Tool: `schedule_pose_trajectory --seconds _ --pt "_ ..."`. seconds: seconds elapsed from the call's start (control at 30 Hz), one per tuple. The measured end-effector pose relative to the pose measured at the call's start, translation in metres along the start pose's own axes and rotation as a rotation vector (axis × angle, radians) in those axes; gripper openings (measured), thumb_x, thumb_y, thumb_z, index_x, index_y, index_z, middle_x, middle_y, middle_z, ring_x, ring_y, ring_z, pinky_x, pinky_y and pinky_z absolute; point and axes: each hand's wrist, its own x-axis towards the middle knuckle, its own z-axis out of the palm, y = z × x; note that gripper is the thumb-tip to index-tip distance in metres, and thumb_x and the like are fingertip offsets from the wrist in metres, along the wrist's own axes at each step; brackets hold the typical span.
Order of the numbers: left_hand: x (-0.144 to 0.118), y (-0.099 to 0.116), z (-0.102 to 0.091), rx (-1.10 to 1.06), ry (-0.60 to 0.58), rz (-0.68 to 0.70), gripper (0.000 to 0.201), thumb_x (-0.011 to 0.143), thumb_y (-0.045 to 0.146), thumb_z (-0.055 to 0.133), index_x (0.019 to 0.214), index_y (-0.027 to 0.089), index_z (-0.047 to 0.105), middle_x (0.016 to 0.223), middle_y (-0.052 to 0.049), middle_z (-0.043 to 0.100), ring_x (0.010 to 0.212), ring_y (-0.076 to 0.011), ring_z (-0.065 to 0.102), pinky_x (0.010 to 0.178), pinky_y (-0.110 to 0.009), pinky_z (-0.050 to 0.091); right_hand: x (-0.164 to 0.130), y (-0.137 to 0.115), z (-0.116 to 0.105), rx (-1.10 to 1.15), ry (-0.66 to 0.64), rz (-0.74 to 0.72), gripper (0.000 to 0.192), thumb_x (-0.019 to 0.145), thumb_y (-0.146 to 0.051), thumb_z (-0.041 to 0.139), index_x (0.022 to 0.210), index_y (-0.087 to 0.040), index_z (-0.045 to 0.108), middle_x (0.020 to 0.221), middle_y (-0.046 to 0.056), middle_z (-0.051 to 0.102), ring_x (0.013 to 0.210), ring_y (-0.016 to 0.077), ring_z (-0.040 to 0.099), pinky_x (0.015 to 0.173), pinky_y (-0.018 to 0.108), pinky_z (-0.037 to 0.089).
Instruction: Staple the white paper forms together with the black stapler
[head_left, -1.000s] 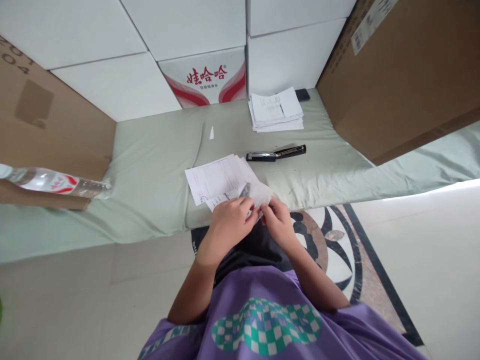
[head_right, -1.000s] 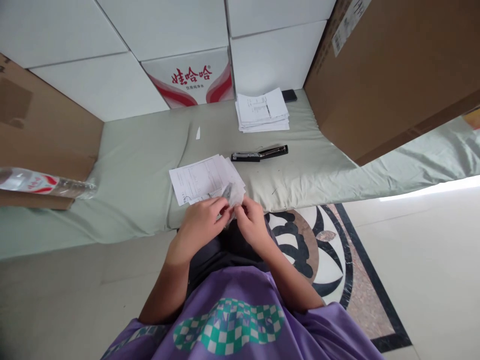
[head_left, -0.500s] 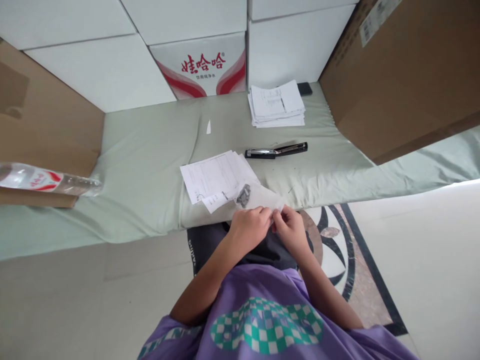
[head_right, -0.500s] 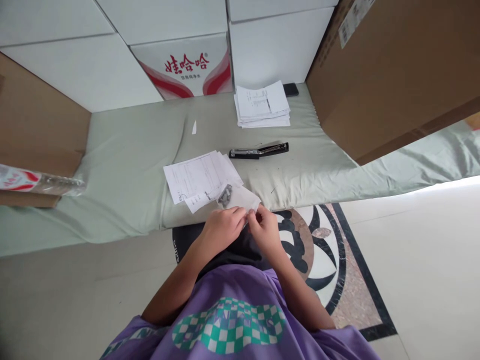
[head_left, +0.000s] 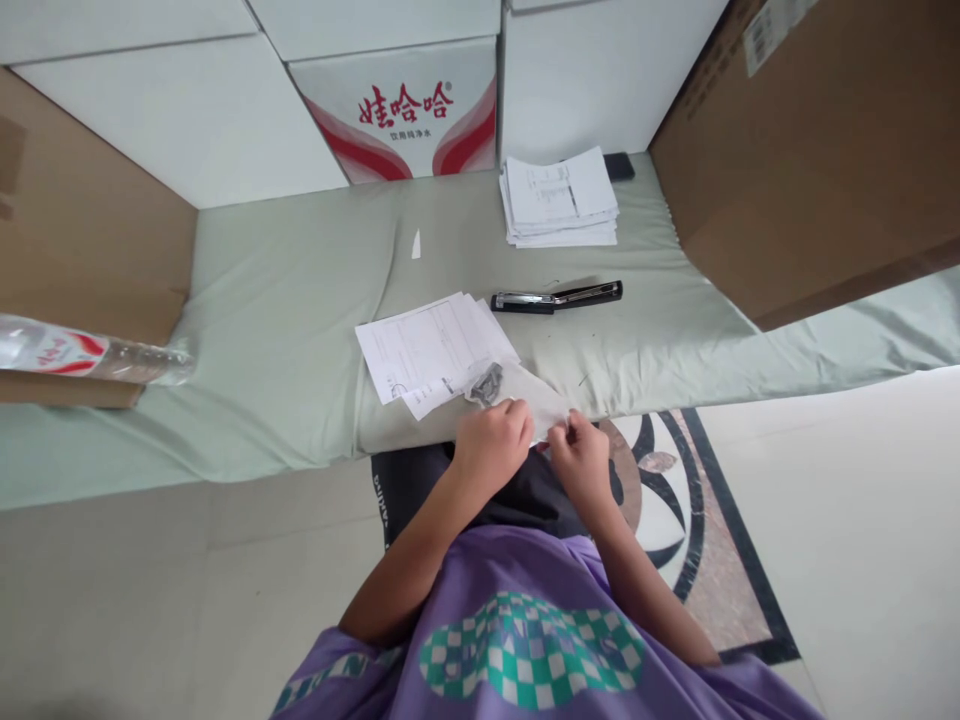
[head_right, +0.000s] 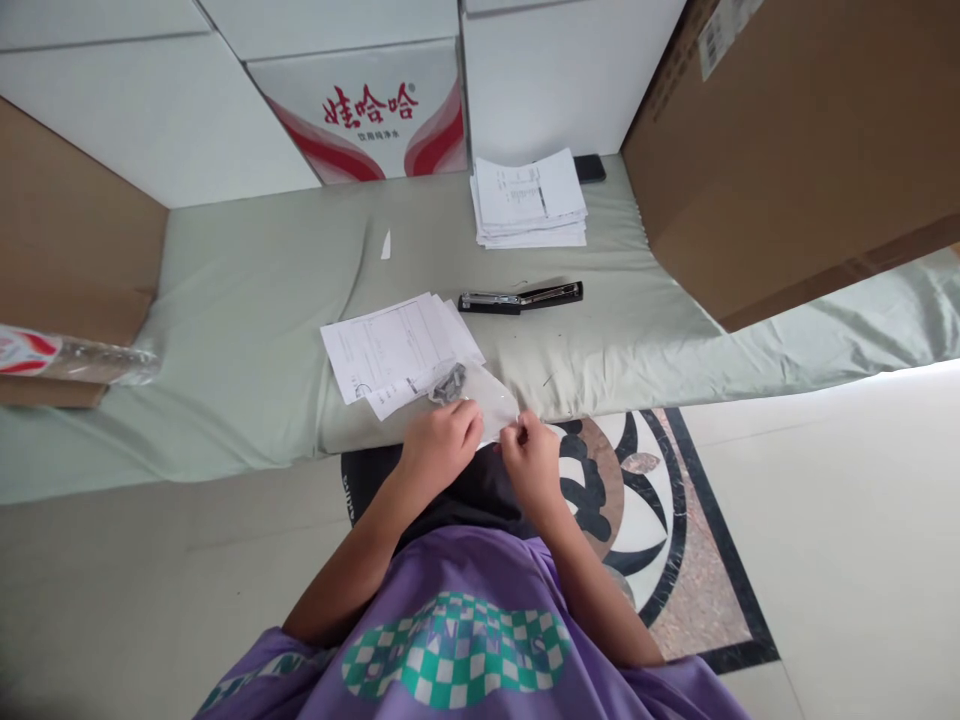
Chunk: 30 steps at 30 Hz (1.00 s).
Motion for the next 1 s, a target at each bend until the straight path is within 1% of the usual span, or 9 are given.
schedule_pose_trajectory --seconds 0.1,0.2,0.37,0.53,0.6,0.7,0.77,0.83,1.0 --pt "0.002 0.001 -0.001 0.028 0.058 0.013 0.029 0.103 0.027 0.042 0.086 0.019 0.064 0.079 -0.007 0.07 0.071 -0.0207 0.067 0.06 -0.032 0.036 0.001 0.005 0.001 0.061 -0.051 0.03 0.021 0.086 -0.026 0.048 0.066 -0.024 0.047 0.052 -0.002 0.058 0.049 0.0145 0.053 0.054 0.028 0.036" --pt "0.002 0.008 0.003 0.055 0.086 0.092 0.028 0.102 0.026 0.044 0.085 0.017 0.065 0.077 -0.009 0.069 0.073 -0.0211 0.068 0.065 -0.033 0.04 0.006 0.008 -0.001 0.127 -0.057 0.042 0.022 0.086 -0.029 0.05 0.065 -0.023 0.051 0.05 -0.003 0.054 0.049 0.0146 0.049 0.052 0.028 0.036" --pt "-0.002 0.02 0.013 0.036 0.081 0.183 0.026 0.1 0.023 0.045 0.087 0.017 0.067 0.08 -0.009 0.069 0.078 -0.0222 0.068 0.07 -0.035 0.044 0.017 0.013 -0.003 0.28 -0.233 0.083 0.023 0.083 -0.03 0.055 0.061 -0.023 0.053 0.052 -0.001 0.055 0.059 0.018 0.054 0.057 0.029 0.045" --pt "-0.007 -0.001 0.014 -0.15 0.114 0.217 0.021 0.098 0.034 0.052 0.09 0.02 0.066 0.086 -0.007 0.069 0.084 -0.0213 0.067 0.075 -0.034 0.048 0.019 0.019 0.0 0.33 -0.214 0.082 0.022 0.085 -0.036 0.058 0.067 -0.024 0.061 0.069 0.002 0.065 0.077 0.0222 0.063 0.074 0.034 0.053" --pt "-0.006 -0.025 0.015 -0.296 0.208 0.123 0.022 0.097 0.041 0.055 0.095 0.021 0.064 0.094 -0.007 0.07 0.092 -0.021 0.066 0.082 -0.032 0.05 0.018 0.022 0.001 0.362 -0.203 0.122 0.024 0.087 -0.043 0.061 0.075 -0.023 0.066 0.076 0.003 0.07 0.082 0.0237 0.066 0.079 0.036 0.054" --pt "0.0 -0.064 0.023 -0.421 0.488 -0.219 0.026 0.103 0.038 0.045 0.111 0.02 0.062 0.109 -0.01 0.07 0.105 -0.0209 0.065 0.094 -0.035 0.051 0.017 0.028 0.003 0.449 -0.196 0.219 0.032 0.084 -0.054 0.068 0.089 -0.022 0.073 0.091 0.006 0.075 0.091 0.0258 0.07 0.087 0.039 0.056" --pt "0.005 -0.082 0.029 -0.497 0.442 -0.311 0.031 0.105 0.037 0.041 0.121 0.02 0.061 0.119 -0.011 0.07 0.112 -0.0207 0.066 0.097 -0.035 0.052 0.018 0.034 0.005 0.503 -0.193 0.272 0.039 0.08 -0.058 0.073 0.093 -0.022 0.074 0.096 0.007 0.077 0.093 0.0266 0.071 0.087 0.039 0.057" --pt "0.009 -0.09 0.034 -0.531 0.316 -0.29 0.034 0.105 0.036 0.041 0.125 0.02 0.063 0.124 -0.011 0.071 0.118 -0.0215 0.065 0.102 -0.036 0.051 0.019 0.04 0.008 0.552 -0.192 0.305 0.042 0.077 -0.06 0.075 0.094 -0.021 0.074 0.098 0.008 0.077 0.093 0.0275 0.072 0.083 0.039 0.058" --pt "0.014 -0.082 0.033 -0.627 0.155 -0.268 0.036 0.104 0.033 0.042 0.129 0.022 0.065 0.119 -0.009 0.073 0.119 -0.0233 0.064 0.106 -0.041 0.05 0.022 0.053 0.019 0.672 -0.205 0.348 0.043 0.075 -0.057 0.078 0.098 -0.021 0.074 0.103 0.008 0.077 0.098 0.0281 0.073 0.084 0.039 0.059"
